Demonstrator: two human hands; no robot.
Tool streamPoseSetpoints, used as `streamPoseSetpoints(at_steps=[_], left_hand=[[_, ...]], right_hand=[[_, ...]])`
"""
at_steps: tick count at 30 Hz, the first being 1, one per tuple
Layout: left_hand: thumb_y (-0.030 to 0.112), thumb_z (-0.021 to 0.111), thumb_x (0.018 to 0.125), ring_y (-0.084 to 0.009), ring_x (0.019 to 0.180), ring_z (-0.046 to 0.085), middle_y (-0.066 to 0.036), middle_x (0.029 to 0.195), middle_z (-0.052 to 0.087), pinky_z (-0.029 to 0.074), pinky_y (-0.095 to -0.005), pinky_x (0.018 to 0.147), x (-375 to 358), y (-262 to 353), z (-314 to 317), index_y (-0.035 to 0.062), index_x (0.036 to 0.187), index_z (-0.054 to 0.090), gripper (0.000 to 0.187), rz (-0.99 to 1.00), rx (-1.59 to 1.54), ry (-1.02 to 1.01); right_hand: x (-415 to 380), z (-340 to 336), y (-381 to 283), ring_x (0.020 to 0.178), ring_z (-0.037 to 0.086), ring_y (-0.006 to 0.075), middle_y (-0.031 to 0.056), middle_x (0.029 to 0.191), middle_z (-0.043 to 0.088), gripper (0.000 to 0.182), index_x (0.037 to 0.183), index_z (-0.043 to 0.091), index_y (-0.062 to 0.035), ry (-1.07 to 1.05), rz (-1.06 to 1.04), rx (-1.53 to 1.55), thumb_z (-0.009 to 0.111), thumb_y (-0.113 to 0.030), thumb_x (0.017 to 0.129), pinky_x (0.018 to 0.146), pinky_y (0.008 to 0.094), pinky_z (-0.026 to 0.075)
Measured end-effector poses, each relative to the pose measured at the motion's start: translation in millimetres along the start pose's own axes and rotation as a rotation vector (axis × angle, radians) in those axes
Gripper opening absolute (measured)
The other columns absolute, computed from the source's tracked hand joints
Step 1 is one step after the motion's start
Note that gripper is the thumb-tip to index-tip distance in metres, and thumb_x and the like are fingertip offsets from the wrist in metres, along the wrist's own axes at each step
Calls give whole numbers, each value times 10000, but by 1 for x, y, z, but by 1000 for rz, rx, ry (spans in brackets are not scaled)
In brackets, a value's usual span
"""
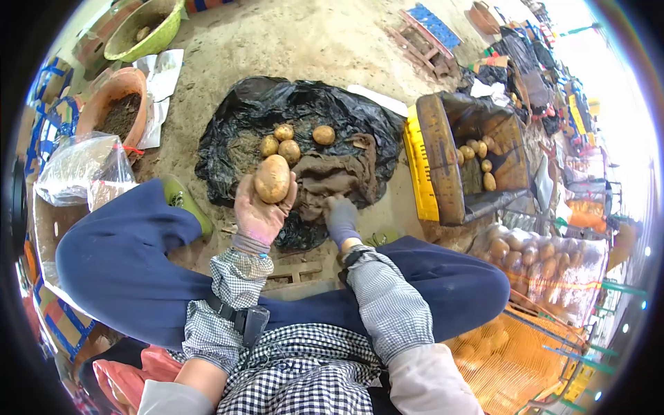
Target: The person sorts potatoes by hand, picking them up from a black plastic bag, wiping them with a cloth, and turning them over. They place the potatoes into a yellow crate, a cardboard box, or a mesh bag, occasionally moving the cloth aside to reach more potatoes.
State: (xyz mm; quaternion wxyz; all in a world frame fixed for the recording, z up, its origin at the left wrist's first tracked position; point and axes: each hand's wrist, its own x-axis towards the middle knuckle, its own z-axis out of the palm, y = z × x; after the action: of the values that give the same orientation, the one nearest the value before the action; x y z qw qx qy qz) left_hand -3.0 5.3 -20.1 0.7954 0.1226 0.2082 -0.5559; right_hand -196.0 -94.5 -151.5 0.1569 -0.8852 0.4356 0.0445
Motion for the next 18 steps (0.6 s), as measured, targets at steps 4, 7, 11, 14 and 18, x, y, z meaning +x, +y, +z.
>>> streamPoseSetpoints(at_steps=[4, 7, 11, 14, 18], left_hand=[[340, 589, 963, -295, 1136, 599, -90, 1271, 576, 555, -457, 916, 5, 2, -8, 128, 1291, 544, 393, 67, 63, 7], [297, 501, 1009, -270, 1159, 589, -103, 1296, 560, 549, -428, 941, 7, -3, -8, 94, 1335, 492, 384, 105, 148, 89], [310, 448, 1031, -195, 1113, 606, -69, 1260, 576, 532, -316, 949, 7, -23, -25, 69, 1329, 481, 384, -26, 278, 3], [308, 448, 1033, -194, 1129, 604, -67, 1271, 574, 531, -319, 957, 5, -25, -34, 89, 1343, 472, 381, -65, 410, 60], [383, 466, 1027, -182, 1129, 608, -57, 1268, 574, 555, -336, 917, -5, -23, -28, 89, 1349, 468, 437, 3, 625, -40]], right_hand=[[28, -62, -20, 830, 634, 342, 158, 1003, 641, 200, 913, 693, -57, 466, -51, 438, 752, -133, 738, 763, 417, 519], [19, -132, -55, 1071, 573, 317, 136, 1188, 589, 254, 910, 703, -55, 342, -78, 691, 805, -148, 697, 941, 423, 445], [2, -130, -86, 1323, 396, 377, 184, 1396, 462, 325, 967, 669, -53, 214, -400, 730, 810, -102, 678, 1098, 468, 320], [-6, -119, -105, 1309, 401, 378, 184, 1369, 454, 343, 997, 608, -30, 167, -281, 855, 780, -75, 704, 1078, 453, 348], [1, -111, -98, 993, 555, 194, 125, 1214, 501, 167, 943, 589, -19, 374, -268, 691, 712, -70, 841, 813, 280, 470]])
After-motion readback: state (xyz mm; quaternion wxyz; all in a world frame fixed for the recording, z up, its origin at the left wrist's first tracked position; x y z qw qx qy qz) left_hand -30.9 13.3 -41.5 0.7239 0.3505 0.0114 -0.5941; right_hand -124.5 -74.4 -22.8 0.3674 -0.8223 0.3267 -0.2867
